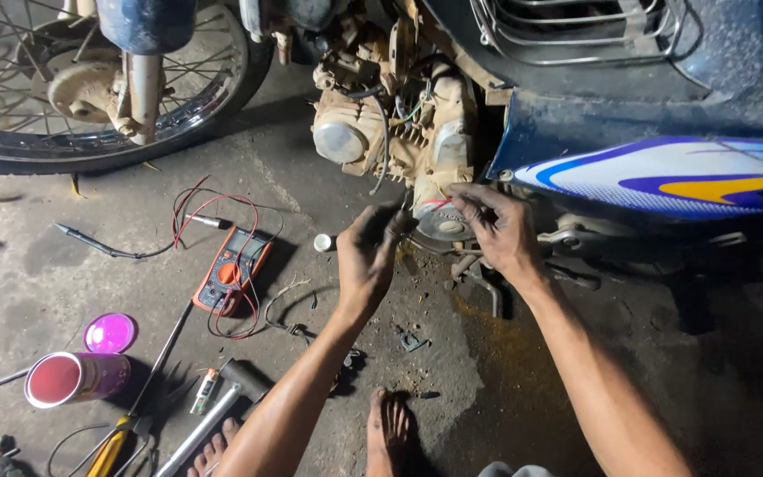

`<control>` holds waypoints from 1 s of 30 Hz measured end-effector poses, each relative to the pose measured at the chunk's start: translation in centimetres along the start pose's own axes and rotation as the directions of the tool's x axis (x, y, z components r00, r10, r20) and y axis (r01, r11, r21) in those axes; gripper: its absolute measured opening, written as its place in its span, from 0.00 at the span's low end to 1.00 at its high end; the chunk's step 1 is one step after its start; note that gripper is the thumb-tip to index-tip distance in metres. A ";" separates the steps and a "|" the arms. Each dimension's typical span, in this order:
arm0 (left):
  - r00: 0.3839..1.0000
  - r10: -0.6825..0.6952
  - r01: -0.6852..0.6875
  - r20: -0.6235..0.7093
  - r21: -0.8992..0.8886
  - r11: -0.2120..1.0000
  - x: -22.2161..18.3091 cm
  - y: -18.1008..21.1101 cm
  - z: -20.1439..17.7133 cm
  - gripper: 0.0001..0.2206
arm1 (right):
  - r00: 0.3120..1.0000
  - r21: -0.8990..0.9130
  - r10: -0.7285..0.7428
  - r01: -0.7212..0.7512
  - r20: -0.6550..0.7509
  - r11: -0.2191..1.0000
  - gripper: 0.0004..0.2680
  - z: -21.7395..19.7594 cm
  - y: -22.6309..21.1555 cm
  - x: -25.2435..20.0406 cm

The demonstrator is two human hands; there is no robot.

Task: Repairing motorcycle electrical wiring by stripping and connecting wires near the engine area.

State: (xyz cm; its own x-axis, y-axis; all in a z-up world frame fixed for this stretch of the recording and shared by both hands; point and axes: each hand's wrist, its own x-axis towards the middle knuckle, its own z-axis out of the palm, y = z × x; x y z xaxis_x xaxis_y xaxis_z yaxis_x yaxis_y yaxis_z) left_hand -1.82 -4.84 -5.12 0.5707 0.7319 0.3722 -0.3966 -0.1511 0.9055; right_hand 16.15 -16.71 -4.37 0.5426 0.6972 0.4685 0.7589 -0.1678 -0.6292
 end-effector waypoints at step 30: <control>0.902 -0.184 0.188 0.391 0.030 0.982 2.2 2.6 -0.3 0.10 | 0.917 0.637 0.384 -0.362 0.110 0.681 0.04 -2.5 -2.9 1.3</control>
State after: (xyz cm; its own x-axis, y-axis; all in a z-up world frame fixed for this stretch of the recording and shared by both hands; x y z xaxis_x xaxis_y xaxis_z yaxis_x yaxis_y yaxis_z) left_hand -1.78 -3.42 -1.96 0.8687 0.4284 0.2485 -0.2608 -0.0309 0.9649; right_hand 15.55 -17.06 -0.32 0.7494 0.6512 0.1197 0.0912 0.0776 -0.9928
